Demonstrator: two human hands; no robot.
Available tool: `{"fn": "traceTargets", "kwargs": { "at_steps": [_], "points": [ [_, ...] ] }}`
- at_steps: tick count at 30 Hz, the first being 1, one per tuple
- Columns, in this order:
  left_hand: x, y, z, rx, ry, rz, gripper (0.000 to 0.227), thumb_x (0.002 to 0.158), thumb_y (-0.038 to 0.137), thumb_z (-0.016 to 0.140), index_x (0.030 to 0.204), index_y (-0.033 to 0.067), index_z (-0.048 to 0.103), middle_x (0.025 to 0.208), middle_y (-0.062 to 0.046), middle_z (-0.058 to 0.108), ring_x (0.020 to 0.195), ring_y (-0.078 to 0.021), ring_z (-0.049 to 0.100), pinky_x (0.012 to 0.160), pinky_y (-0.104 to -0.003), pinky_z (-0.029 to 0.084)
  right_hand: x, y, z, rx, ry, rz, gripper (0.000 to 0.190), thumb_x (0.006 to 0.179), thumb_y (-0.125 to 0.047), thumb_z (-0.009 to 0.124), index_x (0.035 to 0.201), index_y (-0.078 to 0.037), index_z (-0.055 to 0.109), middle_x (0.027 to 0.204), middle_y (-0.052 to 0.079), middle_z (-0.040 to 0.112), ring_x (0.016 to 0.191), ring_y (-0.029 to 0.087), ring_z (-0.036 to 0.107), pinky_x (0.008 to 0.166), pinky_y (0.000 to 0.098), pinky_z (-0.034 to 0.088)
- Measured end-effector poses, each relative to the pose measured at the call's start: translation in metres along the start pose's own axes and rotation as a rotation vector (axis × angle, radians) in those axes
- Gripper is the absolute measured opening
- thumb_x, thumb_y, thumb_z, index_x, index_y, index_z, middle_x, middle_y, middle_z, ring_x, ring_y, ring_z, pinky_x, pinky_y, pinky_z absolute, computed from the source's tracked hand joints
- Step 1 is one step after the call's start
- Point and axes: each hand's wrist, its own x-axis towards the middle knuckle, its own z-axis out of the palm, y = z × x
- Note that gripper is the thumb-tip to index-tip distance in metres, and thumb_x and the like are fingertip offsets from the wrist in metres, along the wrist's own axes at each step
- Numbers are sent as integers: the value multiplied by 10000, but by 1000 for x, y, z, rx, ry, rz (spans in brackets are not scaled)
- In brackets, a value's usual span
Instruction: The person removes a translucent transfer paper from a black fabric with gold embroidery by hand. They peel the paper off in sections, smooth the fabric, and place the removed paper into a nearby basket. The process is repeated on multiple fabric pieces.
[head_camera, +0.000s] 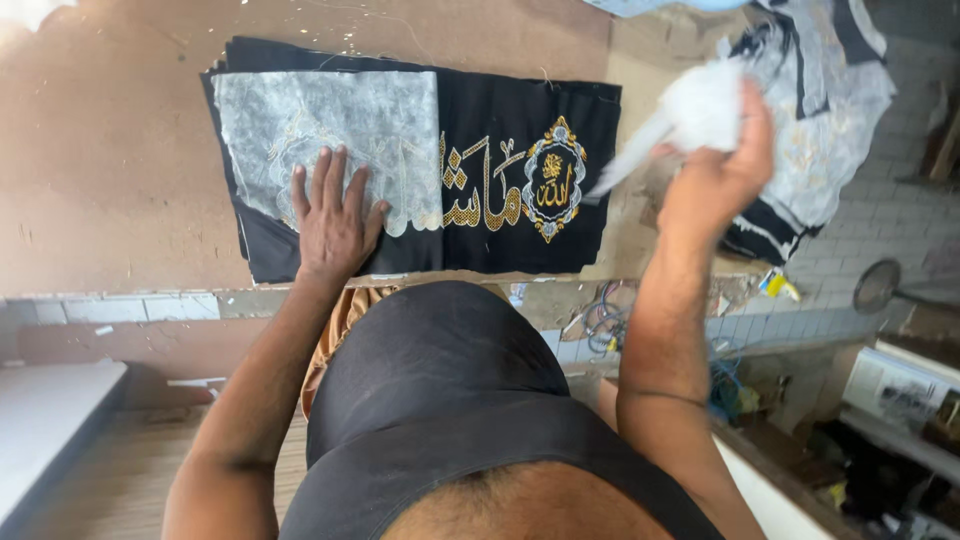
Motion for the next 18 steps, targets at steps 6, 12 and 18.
{"fn": "traceTargets", "kwargs": {
  "at_steps": [6,12,18],
  "points": [
    [-87,0,-9,-114,230,-363,370,1034,284,720,1311,52,641,1387,-159,521,1368,-357,467,1170,-539,357,199,67,77,-673,43,-706,659,871,133,608,1494,10,436,1413,296,365,1267,433,470,968,448,465],
    [-116,-2,-10,27,277,-392,433,960,302,755,1306,59,658,1436,-147,569,1406,-314,497,1200,-482,363,203,82,153,-642,-337,-624,703,1009,-53,765,1575,-19,349,1545,274,358,1435,432,361,1231,527,338],
    [-111,-14,-18,-84,362,-394,441,908,334,768,1228,43,681,1391,-161,585,1320,-326,526,1112,-487,389,-54,13,288,-186,-797,-447,346,1007,-308,800,1195,-78,624,1140,79,652,970,213,663,855,345,578]
  ]
}}
